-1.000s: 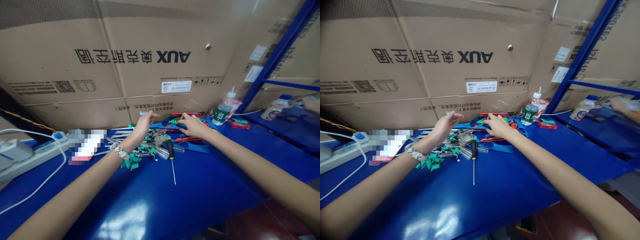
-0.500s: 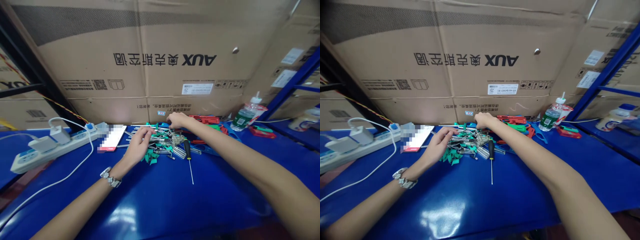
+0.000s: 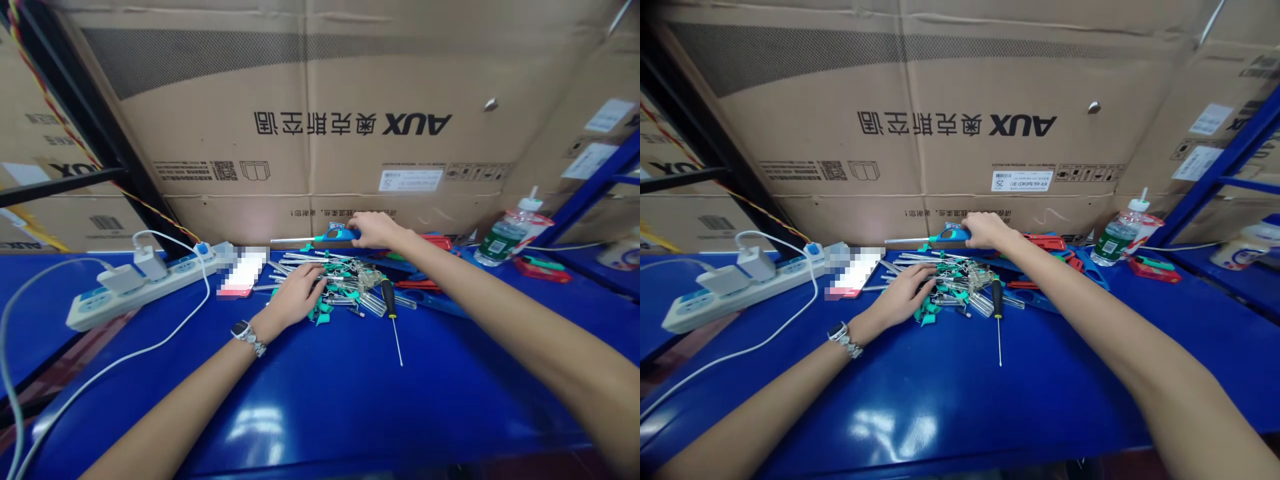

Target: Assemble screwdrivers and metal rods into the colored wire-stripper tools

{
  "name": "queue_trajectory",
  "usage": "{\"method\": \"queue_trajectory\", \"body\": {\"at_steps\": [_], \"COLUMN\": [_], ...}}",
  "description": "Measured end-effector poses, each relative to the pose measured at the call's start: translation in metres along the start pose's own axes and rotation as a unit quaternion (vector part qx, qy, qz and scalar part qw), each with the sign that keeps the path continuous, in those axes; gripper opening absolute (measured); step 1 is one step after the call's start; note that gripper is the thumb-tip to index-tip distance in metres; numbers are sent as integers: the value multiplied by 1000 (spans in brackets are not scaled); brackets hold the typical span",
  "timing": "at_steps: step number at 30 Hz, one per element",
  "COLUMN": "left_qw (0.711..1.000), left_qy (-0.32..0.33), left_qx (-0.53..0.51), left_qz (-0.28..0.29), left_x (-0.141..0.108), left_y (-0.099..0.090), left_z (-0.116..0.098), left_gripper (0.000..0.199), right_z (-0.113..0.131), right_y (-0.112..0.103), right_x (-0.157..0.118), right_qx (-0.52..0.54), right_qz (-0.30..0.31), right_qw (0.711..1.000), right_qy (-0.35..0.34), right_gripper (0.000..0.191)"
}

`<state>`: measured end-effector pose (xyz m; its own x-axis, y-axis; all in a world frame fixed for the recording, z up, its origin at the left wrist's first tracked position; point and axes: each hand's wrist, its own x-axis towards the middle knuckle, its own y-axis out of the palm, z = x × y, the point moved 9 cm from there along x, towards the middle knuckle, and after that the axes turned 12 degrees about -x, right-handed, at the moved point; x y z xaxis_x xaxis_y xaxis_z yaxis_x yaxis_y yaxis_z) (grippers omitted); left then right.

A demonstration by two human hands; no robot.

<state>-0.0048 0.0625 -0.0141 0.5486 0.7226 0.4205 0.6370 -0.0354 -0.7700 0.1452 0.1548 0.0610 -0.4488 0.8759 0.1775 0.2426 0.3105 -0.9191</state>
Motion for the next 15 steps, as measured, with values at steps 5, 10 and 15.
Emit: {"method": "queue_trajectory", "body": {"at_steps": [5, 10, 15], "left_qw": [997, 990, 957], "left_qy": [21, 111, 279], "left_qx": [70, 61, 74], "left_qz": [-38, -68, -28], "left_x": [6, -10, -68], "left_y": [-4, -26, -36], "left_z": [-7, -39, -98], "left_gripper": [35, 31, 16], "right_z": [3, 11, 34], "right_y": [-32, -41, -32], "right_x": [-31, -76, -127], "right_qx": [8, 101, 195], "right_qz": [-46, -64, -49], "right_qw": [999, 992, 979], "right_qy": [12, 42, 37], "right_gripper": [40, 33, 34]}}
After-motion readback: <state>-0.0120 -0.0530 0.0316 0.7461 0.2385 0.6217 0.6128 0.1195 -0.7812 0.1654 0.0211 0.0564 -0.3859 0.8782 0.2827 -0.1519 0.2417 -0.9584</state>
